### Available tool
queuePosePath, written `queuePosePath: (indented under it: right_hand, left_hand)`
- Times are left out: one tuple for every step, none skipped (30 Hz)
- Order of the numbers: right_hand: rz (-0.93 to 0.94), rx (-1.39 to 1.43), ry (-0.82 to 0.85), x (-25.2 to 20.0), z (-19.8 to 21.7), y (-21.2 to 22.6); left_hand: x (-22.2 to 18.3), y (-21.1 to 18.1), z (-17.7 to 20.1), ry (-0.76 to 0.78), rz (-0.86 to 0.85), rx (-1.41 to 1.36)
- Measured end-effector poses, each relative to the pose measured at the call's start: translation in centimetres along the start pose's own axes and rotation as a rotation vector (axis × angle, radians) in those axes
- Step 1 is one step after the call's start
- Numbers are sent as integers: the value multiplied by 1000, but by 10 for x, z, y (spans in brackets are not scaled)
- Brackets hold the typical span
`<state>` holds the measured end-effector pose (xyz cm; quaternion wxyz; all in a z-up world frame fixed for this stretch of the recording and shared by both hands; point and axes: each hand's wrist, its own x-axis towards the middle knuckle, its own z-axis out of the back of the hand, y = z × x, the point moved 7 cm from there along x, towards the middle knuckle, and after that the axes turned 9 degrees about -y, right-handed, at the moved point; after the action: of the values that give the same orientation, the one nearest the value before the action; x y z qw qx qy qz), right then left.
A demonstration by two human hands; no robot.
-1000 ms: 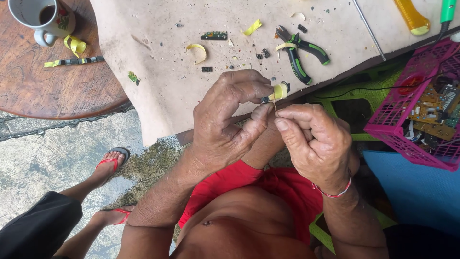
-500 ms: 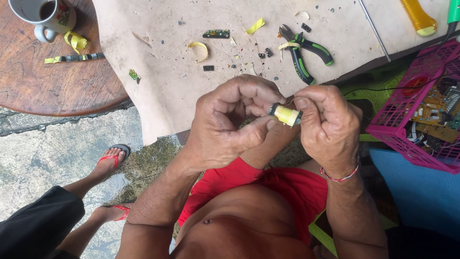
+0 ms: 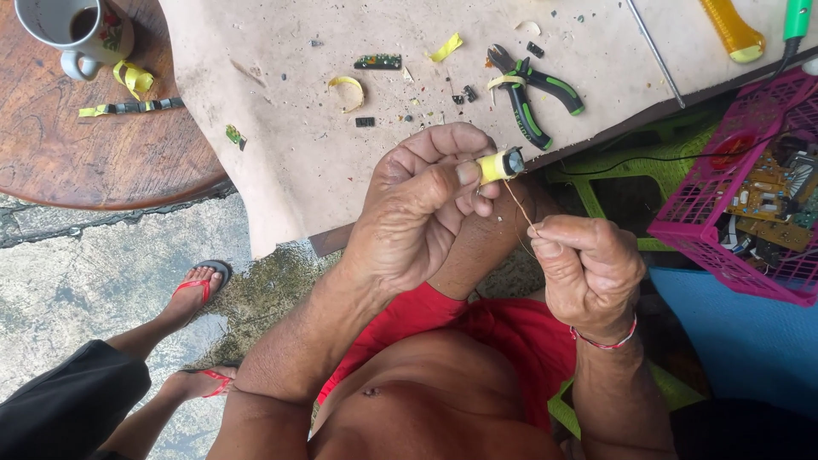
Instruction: Disassembling a small electronic transformer by peeling off tape and unwinding the copper wire.
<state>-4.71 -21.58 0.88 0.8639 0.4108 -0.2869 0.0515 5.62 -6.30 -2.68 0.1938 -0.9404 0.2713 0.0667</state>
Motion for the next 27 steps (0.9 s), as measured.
queuePosePath:
  right_hand:
    - [-37, 5, 49, 4, -3, 0]
    - [-75, 9, 99, 7, -7, -1]
    - [-74, 10, 101, 20, -8, 6]
    - [-28, -19, 140, 33, -12, 15]
    - [18, -50, 178, 45, -16, 24]
    - [19, -50, 177, 52, -17, 30]
    - [43, -70, 209, 58, -20, 36]
    - [66, -89, 242, 64, -23, 43]
    - [66, -89, 244, 66, -25, 45]
    - [34, -95, 250, 69, -28, 45]
    - [3, -102, 255, 71, -31, 45]
    - [3, -102, 257, 72, -32, 45]
    - [63, -150, 255, 74, -34, 49]
    - [122, -197, 253, 75, -36, 52]
    - [121, -195, 256, 74, -37, 53]
    - [118, -206, 259, 74, -38, 53]
    - [115, -220, 262, 73, -38, 53]
    - [113, -220, 264, 73, -39, 54]
    - [103, -225, 251, 73, -38, 54]
    - [92, -230, 238, 74, -38, 55]
    - [91, -230, 242, 73, -38, 54]
    - [98, -242, 229, 72, -37, 55]
    - [105, -252, 216, 71, -36, 55]
    - [102, -251, 220, 70, -36, 55]
    - [95, -254, 210, 69, -36, 55]
    - [89, -258, 200, 69, -35, 55]
    - [90, -260, 196, 69, -34, 55]
  left_hand:
    - [1, -1, 1, 2, 22, -14]
    - [1, -2, 1, 3, 44, -29]
    - [2, -3, 3, 2, 43, -29]
    - [4, -3, 6, -18, 59, -28]
    - [6, -3, 9, -36, 77, -26]
    - [5, -2, 10, -35, 77, -26]
    - [3, 0, 9, -9, 79, -32]
    - [2, 1, 8, 16, 82, -38]
    - [3, 1, 9, 14, 82, -40]
    - [3, 2, 11, -6, 91, -43]
    - [5, 3, 13, -25, 101, -47]
    - [4, 2, 12, -25, 101, -49]
    - [3, -2, 11, -23, 54, 9]
    - [3, -6, 10, -20, 7, 67]
    - [2, -9, 10, -24, 7, 66]
    - [2, -15, 7, -5, -68, 212]
    - [1, -20, 4, 16, -140, 358]
    - [-2, -25, 0, 14, -138, 357]
    - [-5, -29, -8, 78, -162, 516]
    - [-8, -32, -16, 144, -187, 674]
    - [-8, -35, -17, 140, -186, 671]
    - [-9, -36, -20, 183, -202, 771]
    - [-10, -37, -23, 225, -217, 873]
    - [-11, -39, -23, 221, -214, 872]
    - [-12, -39, -27, 262, -226, 903]
    - [-14, -40, -31, 303, -237, 935]
    - [-14, -40, -32, 308, -239, 936]
